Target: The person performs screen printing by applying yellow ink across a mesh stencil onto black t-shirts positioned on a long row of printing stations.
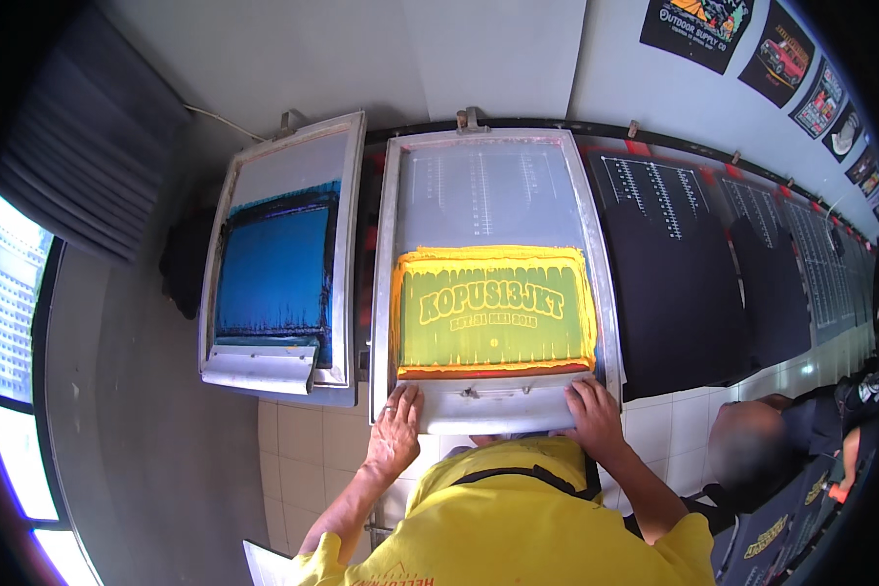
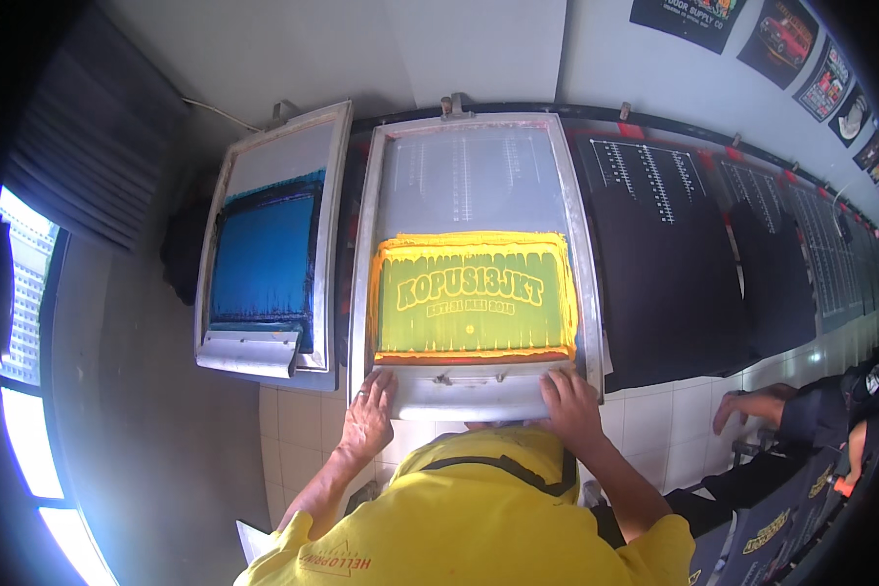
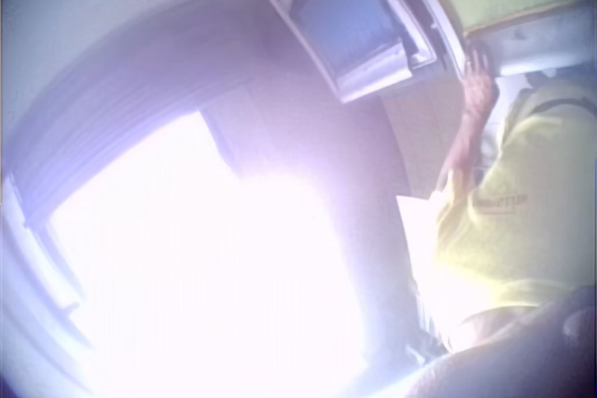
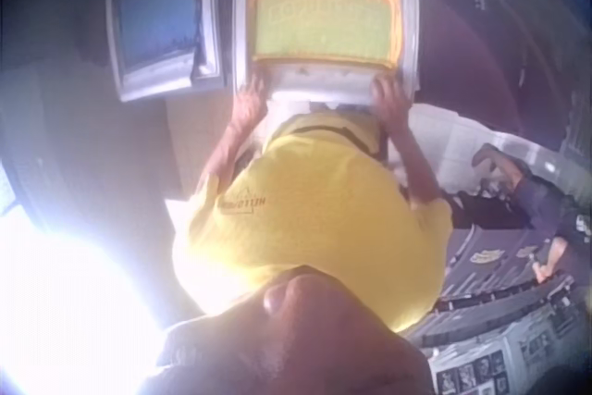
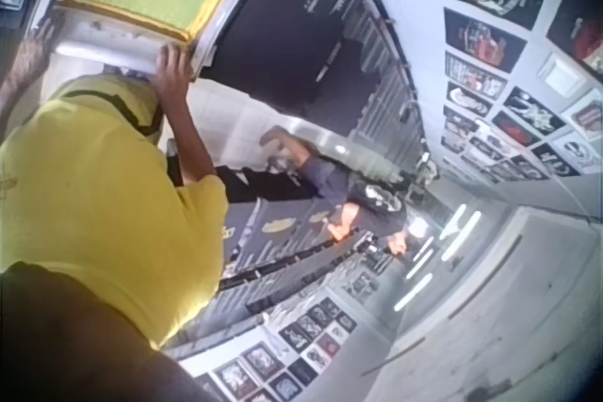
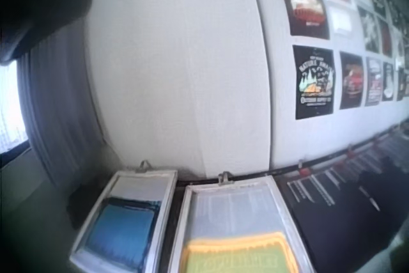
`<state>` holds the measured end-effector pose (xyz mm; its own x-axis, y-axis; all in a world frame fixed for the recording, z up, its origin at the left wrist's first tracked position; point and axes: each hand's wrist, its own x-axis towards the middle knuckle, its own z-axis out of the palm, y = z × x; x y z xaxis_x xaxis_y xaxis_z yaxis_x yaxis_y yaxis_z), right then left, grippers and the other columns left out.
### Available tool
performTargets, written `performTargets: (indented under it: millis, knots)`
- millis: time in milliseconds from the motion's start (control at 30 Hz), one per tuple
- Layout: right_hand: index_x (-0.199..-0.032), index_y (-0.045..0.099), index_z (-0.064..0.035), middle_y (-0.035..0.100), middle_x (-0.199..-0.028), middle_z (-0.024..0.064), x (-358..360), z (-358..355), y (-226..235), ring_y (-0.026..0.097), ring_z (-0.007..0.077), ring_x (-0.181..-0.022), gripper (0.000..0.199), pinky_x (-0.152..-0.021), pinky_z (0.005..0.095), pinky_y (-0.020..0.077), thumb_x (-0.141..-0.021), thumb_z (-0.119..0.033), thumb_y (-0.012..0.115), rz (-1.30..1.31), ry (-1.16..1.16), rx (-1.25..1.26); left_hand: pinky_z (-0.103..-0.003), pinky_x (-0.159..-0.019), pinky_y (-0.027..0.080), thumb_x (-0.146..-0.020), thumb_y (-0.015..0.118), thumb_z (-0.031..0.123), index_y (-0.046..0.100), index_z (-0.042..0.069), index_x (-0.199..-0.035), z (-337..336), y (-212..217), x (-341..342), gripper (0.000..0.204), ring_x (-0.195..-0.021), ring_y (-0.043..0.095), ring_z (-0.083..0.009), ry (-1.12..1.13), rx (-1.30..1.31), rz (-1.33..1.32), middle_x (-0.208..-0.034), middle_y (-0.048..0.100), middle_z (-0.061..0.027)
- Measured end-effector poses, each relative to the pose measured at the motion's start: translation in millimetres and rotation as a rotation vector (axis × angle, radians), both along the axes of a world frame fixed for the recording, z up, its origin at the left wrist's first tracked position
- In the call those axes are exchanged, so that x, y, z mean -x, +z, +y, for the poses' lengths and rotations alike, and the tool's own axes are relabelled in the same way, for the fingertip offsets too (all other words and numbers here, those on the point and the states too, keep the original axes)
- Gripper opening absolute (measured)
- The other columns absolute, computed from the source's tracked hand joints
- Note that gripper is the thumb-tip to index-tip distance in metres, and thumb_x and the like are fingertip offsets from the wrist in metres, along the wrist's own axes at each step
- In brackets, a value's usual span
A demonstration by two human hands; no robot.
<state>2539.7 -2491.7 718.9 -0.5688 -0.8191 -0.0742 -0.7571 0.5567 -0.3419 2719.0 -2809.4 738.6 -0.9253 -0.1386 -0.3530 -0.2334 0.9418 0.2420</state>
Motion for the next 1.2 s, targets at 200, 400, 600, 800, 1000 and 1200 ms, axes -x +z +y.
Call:
performTargets:
  millis: [200, 400, 600, 800, 1000, 1200]
  knots:
    - [-0.121, 0.054, 0.0031, 0.051, -0.125, 0.0184, -2.4, -1.2, 11.2, 0.047, 0.0373, -0.119, 0.07, -0.101, 0.0475, 0.0397, -0.074, -0.046, 0.073, -0.05, -0.016, 0.075, -0.046, -0.117, 0.022, -0.078, 0.057, 0.017, 0.035, -0.003, -0.14, 3.9, 9.7, -2.9, 0.068, -0.14, 0.025, -0.0379, -0.008, -0.04, -0.029, -0.145, 0.033, -0.0195]
    - [-0.121, 0.056, 0.0026, 0.056, -0.119, 0.0217, 29.2, 19.9, -14.5, 0.053, 0.0382, -0.114, 0.033, -0.097, 0.0459, 0.0429, -0.093, -0.015, 0.052, -0.005, -0.506, 0.317, -0.052, -0.11, 0.03, -0.092, 0.052, 0.028, 0.04, -0.004, -0.137, -37.7, 1.5, 0.5, 0.056, -0.133, 0.034, -0.0457, 0.26, -0.122, 0.358, -0.14, 0.04, -0.0266]
    - [-0.107, 0.063, 0.0051, 0.067, -0.091, 0.0156, 47.8, 33.1, -67.4, 0.064, 0.0245, -0.086, 0.021, -0.083, 0.032, 0.0483, -0.094, -0.009, 0.053, -0.355, -0.954, 0.472, -0.049, -0.076, 0.05, -0.093, 0.048, 0.014, 0.06, -0.003, -0.103, -62.1, -27.9, 3.7, 0.023, -0.087, 0.061, -0.0446, 0.62, -0.153, 0.306, -0.096, 0.064, -0.0267]
    - [-0.098, 0.064, 0.005, 0.067, -0.087, 0.0133, 49.6, 24.9, -68.4, 0.063, 0.0189, -0.082, 0.016, -0.079, 0.0321, 0.0488, -0.091, -0.008, 0.056, -0.39, -1.073, 0.558, -0.05, -0.067, 0.049, -0.09, 0.053, 0.016, 0.063, 0.003, -0.088, -64.7, -33.9, 10.6, 0.017, -0.079, 0.06, -0.0457, 0.702, -0.087, 0.235, -0.082, 0.063, -0.0245]
    - [-0.099, 0.062, 0.0036, 0.067, -0.088, 0.0193, 49.7, 28.7, -90.6, 0.066, 0.0296, -0.085, 0.017, -0.078, 0.0368, 0.0494, -0.091, -0.009, 0.054, -0.293, -1.046, 0.493, -0.048, -0.069, 0.049, -0.088, 0.057, 0.019, 0.068, 0.002, -0.089, -65.8, -40.0, 21.1, 0.02, -0.078, 0.062, -0.0451, 0.789, -0.087, 0.298, -0.079, 0.064, -0.0257]
    - [-0.105, 0.06, -0.0009, 0.066, -0.091, 0.0237, 57.1, 20.5, -86.6, 0.065, 0.0389, -0.089, 0.021, -0.078, 0.043, 0.0495, -0.093, -0.013, 0.048, -0.287, -1.065, 0.413, -0.043, -0.066, 0.049, -0.09, 0.055, 0.021, 0.069, -0.002, -0.095, -69.2, -41.4, 22.1, 0.028, -0.072, 0.067, -0.0379, 0.835, -0.153, 0.299, -0.077, 0.065, -0.0265]
